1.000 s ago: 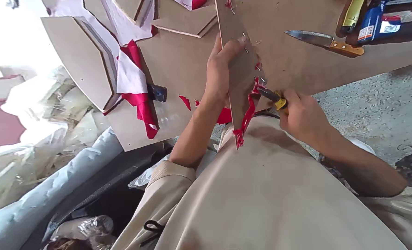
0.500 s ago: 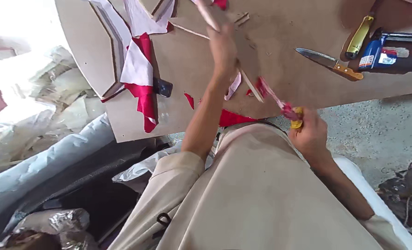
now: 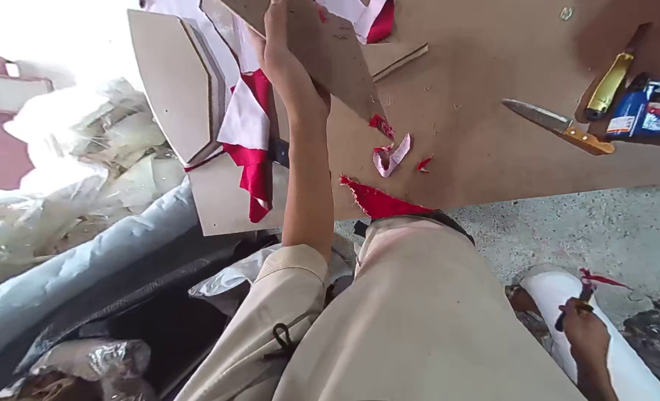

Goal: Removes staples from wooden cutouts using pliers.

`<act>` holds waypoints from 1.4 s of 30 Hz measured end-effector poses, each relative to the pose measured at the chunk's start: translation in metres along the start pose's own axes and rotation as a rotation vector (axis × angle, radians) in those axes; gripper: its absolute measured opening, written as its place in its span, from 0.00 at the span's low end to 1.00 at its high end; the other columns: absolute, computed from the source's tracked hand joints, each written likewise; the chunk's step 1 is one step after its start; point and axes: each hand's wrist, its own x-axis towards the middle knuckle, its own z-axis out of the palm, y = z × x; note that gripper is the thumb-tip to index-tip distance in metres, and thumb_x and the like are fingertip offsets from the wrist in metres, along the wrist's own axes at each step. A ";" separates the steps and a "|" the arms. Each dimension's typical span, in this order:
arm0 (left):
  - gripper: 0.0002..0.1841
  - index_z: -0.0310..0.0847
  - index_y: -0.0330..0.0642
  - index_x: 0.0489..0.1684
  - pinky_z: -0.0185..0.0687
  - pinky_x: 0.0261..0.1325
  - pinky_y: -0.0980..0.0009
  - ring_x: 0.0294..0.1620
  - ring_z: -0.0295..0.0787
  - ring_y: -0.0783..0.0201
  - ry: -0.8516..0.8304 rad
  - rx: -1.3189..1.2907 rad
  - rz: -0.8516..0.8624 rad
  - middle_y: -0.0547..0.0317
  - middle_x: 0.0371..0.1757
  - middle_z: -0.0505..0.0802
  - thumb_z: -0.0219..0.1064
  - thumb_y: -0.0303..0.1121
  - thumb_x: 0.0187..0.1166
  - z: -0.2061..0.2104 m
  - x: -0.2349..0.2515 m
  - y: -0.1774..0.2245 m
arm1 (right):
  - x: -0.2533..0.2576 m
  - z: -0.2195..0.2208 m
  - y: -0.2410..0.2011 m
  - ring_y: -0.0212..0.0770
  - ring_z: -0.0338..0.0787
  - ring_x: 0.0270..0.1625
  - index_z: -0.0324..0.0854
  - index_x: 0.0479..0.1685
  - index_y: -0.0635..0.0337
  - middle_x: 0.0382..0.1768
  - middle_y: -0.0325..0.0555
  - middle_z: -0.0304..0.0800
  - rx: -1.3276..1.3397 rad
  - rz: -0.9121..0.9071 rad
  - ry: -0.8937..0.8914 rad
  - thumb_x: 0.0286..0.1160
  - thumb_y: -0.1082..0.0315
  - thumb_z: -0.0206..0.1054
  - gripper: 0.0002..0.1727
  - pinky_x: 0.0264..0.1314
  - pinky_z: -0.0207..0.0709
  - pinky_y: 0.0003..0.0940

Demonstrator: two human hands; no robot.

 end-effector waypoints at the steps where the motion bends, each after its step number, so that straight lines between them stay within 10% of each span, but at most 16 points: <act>1: 0.15 0.61 0.29 0.69 0.87 0.61 0.43 0.54 0.89 0.46 -0.020 0.006 -0.031 0.38 0.51 0.86 0.44 0.30 0.92 0.000 -0.008 -0.001 | -0.004 0.003 0.024 0.60 0.90 0.42 0.84 0.54 0.71 0.41 0.64 0.90 0.007 0.140 -0.075 0.87 0.44 0.54 0.33 0.45 0.80 0.66; 5: 0.17 0.60 0.29 0.70 0.88 0.59 0.41 0.55 0.89 0.45 -0.208 -0.084 -0.044 0.36 0.53 0.85 0.47 0.32 0.93 -0.005 -0.029 -0.049 | -0.034 -0.005 -0.030 0.44 0.95 0.44 0.77 0.66 0.66 0.49 0.50 0.94 0.497 0.432 -0.343 0.85 0.62 0.62 0.19 0.46 0.91 0.44; 7: 0.17 0.56 0.25 0.72 0.90 0.58 0.43 0.55 0.91 0.44 -0.359 -0.158 -0.065 0.33 0.53 0.86 0.44 0.29 0.93 0.000 -0.046 -0.065 | -0.038 0.002 -0.052 0.45 0.93 0.60 0.76 0.72 0.61 0.63 0.47 0.91 0.799 0.203 -0.465 0.81 0.68 0.63 0.21 0.59 0.91 0.46; 9: 0.10 0.62 0.38 0.65 0.92 0.54 0.60 0.43 0.92 0.60 -0.208 0.085 -0.415 0.52 0.41 0.88 0.40 0.25 0.94 0.054 -0.082 -0.016 | -0.047 0.001 -0.105 0.50 0.86 0.72 0.73 0.76 0.62 0.73 0.50 0.85 0.913 -0.094 -0.551 0.82 0.64 0.64 0.25 0.71 0.84 0.51; 12: 0.14 0.64 0.30 0.65 0.94 0.54 0.52 0.47 0.95 0.50 -0.504 0.038 -0.486 0.41 0.43 0.92 0.42 0.27 0.92 0.072 -0.119 -0.023 | -0.066 -0.018 -0.201 0.56 0.87 0.71 0.75 0.75 0.67 0.69 0.55 0.87 0.924 -0.483 -0.684 0.85 0.59 0.64 0.26 0.76 0.82 0.56; 17: 0.15 0.61 0.28 0.68 0.92 0.57 0.46 0.48 0.93 0.43 -0.840 -0.118 -0.648 0.35 0.44 0.89 0.48 0.28 0.91 0.109 -0.166 -0.007 | -0.088 -0.053 -0.281 0.26 0.90 0.54 0.83 0.67 0.56 0.57 0.36 0.93 0.615 -1.030 -0.976 0.88 0.56 0.63 0.19 0.58 0.87 0.27; 24: 0.09 0.75 0.29 0.49 0.95 0.50 0.53 0.42 0.95 0.51 -0.877 0.001 -0.593 0.42 0.40 0.93 0.50 0.25 0.90 0.137 -0.213 0.026 | -0.066 -0.082 -0.271 0.23 0.91 0.54 0.86 0.60 0.53 0.51 0.31 0.95 0.506 -0.989 -1.185 0.89 0.56 0.62 0.15 0.59 0.86 0.23; 28: 0.22 0.75 0.27 0.64 0.92 0.56 0.44 0.55 0.94 0.46 -1.055 -0.063 -0.373 0.36 0.53 0.91 0.42 0.38 0.97 0.083 -0.178 -0.078 | -0.049 -0.092 -0.257 0.24 0.91 0.54 0.86 0.60 0.52 0.51 0.31 0.95 0.434 -0.990 -1.266 0.88 0.53 0.63 0.16 0.58 0.86 0.23; 34: 0.22 0.79 0.31 0.60 0.92 0.55 0.43 0.53 0.94 0.46 -0.862 0.136 -0.408 0.37 0.51 0.92 0.45 0.41 0.96 0.066 -0.189 -0.066 | -0.040 -0.092 -0.257 0.18 0.87 0.40 0.88 0.52 0.47 0.39 0.25 0.92 0.343 -1.062 -1.259 0.86 0.50 0.64 0.14 0.42 0.81 0.16; 42: 0.21 0.77 0.28 0.62 0.92 0.59 0.43 0.56 0.94 0.45 -0.977 0.024 -0.320 0.38 0.54 0.92 0.45 0.39 0.96 0.082 -0.198 -0.060 | -0.046 -0.096 -0.256 0.24 0.92 0.53 0.85 0.59 0.54 0.48 0.32 0.95 0.381 -1.001 -1.338 0.89 0.54 0.62 0.16 0.59 0.88 0.23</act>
